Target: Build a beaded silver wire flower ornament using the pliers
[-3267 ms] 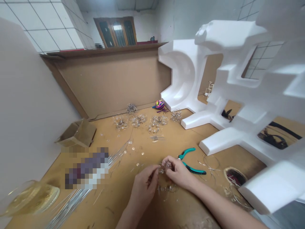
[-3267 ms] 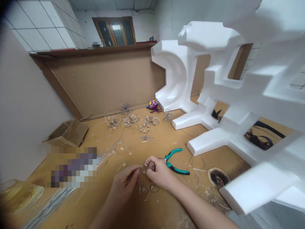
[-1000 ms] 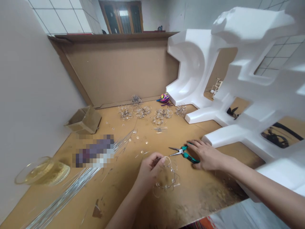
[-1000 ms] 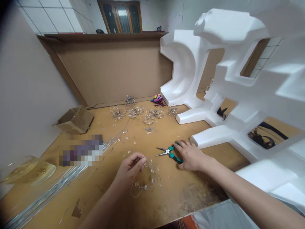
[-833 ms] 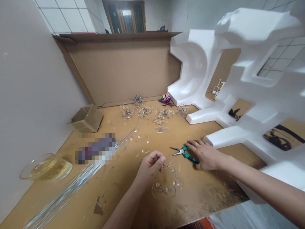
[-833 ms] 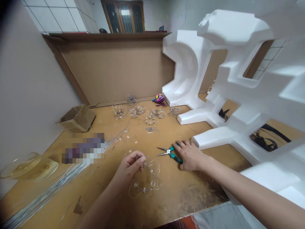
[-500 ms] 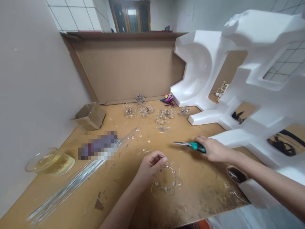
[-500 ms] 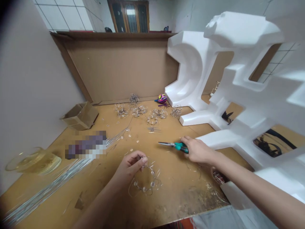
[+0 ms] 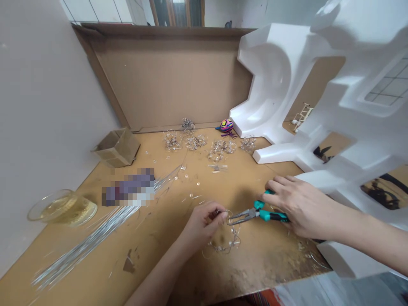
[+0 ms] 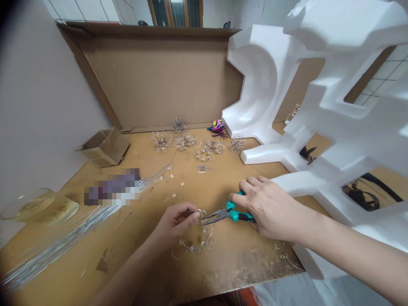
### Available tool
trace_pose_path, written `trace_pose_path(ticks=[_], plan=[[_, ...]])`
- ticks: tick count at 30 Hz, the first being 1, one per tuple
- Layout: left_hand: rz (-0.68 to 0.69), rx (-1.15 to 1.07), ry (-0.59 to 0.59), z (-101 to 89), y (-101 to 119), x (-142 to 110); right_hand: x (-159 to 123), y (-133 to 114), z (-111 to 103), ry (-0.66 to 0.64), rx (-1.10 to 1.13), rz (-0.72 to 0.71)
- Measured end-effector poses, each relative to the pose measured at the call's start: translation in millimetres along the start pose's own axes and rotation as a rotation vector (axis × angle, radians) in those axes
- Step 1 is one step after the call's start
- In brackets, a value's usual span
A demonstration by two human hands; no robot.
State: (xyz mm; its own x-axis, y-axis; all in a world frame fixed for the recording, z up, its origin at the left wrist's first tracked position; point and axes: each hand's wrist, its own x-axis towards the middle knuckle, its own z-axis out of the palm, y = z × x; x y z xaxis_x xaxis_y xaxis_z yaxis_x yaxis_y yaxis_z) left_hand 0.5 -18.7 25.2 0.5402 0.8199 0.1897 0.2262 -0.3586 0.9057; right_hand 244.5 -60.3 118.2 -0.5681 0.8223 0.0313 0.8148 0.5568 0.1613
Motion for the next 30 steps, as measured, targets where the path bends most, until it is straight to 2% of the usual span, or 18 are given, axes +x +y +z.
trace_pose_path(ticks=[6, 11, 18, 21, 30], plan=[[0.061, 0.049, -0.028, -1.5, 4, 1, 3, -4, -5, -0.022, 0.002, -0.029], [0.092, 0.029, -0.073, -5.4, 9, 1, 7, -3, -12, -0.093, 0.036, -0.053], [0.126, 0.022, -0.101, -7.7, 8, 0, 2, -3, -13, -0.100, 0.118, -0.034], [0.135, 0.014, -0.108, -7.3, 8, -1, 0, -4, -13, -0.142, 0.133, -0.012], [0.133, -0.091, -0.059, -5.7, 8, 0, -4, -5, -16, -0.245, 0.164, 0.036]])
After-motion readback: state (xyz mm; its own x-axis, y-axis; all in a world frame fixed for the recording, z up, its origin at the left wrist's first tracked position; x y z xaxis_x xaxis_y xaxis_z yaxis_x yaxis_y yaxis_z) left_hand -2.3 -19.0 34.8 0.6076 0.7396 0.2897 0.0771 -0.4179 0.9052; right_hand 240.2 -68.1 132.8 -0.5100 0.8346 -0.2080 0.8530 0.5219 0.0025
